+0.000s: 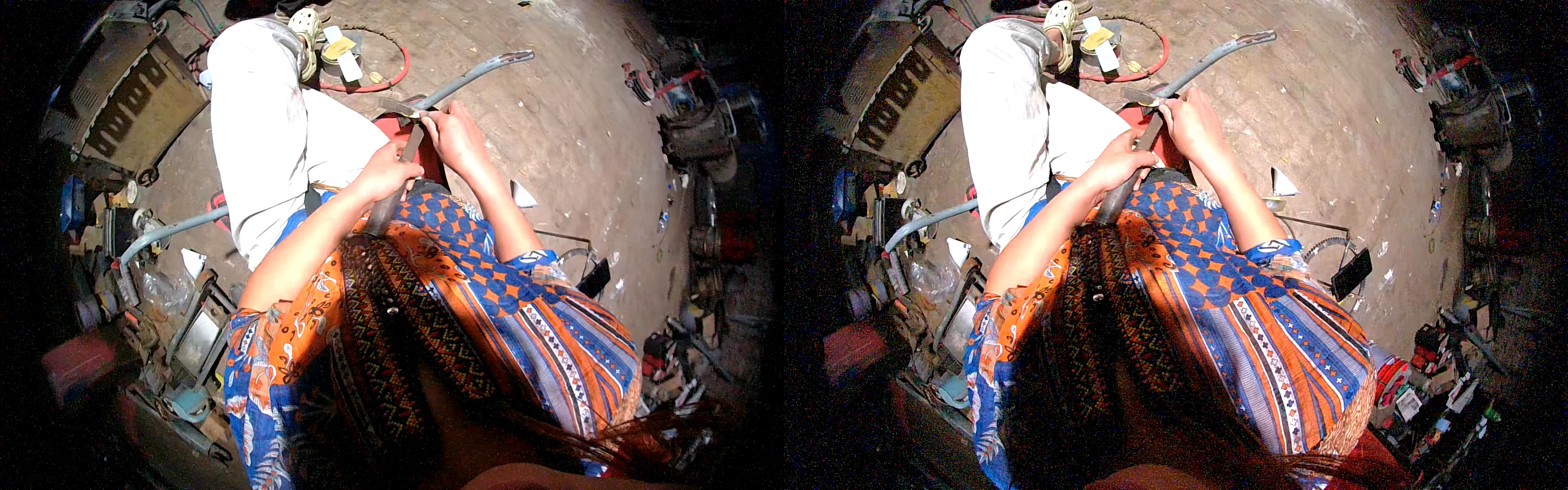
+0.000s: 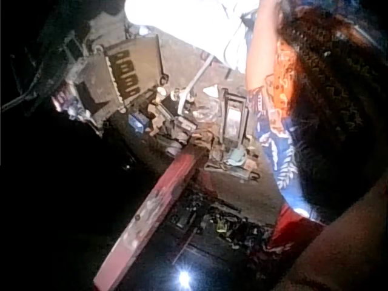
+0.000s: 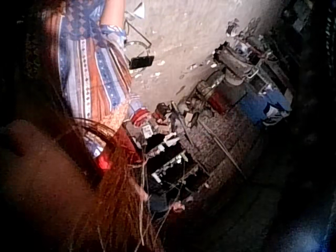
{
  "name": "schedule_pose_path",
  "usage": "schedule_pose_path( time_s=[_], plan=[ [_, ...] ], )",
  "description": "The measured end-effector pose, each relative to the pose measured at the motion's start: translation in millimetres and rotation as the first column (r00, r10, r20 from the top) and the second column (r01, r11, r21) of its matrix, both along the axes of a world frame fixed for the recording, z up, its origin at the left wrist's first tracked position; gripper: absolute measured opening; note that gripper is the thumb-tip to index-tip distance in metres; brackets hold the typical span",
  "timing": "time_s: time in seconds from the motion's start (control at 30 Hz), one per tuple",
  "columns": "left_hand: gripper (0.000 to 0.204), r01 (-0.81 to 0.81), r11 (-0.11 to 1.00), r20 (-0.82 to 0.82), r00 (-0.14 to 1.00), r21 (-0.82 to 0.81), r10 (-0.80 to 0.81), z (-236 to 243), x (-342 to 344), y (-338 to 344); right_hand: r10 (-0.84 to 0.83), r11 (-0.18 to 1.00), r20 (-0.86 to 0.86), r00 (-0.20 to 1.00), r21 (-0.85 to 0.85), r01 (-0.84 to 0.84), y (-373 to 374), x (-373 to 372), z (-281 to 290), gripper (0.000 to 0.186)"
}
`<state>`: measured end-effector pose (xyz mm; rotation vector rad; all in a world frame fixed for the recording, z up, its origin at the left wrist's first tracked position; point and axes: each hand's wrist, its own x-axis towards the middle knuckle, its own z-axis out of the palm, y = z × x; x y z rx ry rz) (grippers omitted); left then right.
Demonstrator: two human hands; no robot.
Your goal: The person sits on the floor and uses a sanding block to smooth the edge of a metal tool. They hold the tool in one hand and rub the sanding block along the edge repeatedly, occasionally adjusting their grip.
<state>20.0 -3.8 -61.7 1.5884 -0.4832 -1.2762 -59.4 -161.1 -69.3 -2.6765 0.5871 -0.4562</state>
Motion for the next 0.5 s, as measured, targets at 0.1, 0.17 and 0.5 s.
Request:
schedule_pose_path(
  time_s=[0.1,0.17,0.5],
  plan=[
    [0.038,-0.01,0.997,-0.015,1.0,-0.076,0.009,0.3,-1.0,1.4,0.109,0.994,-0.068,0.992,0.006,-0.109,14.3,-17.1,16.2,0.023],
    [0.035,0.043,0.995,0.005,0.999,-0.088,-0.042,-4.9,3.0,-1.0,0.161,0.984,-0.016,0.987,0.084,-0.159,29.1,-34.4,26.9,0.023],
    [0.043,0.003,1.0,0.004,1.0,-0.024,-0.003,-7.5,1.9,-0.4,-0.001,1.0,-0.055,0.998,-0.009,0.0,-6.7,-2.1,-0.3,0.023]
  ],
)
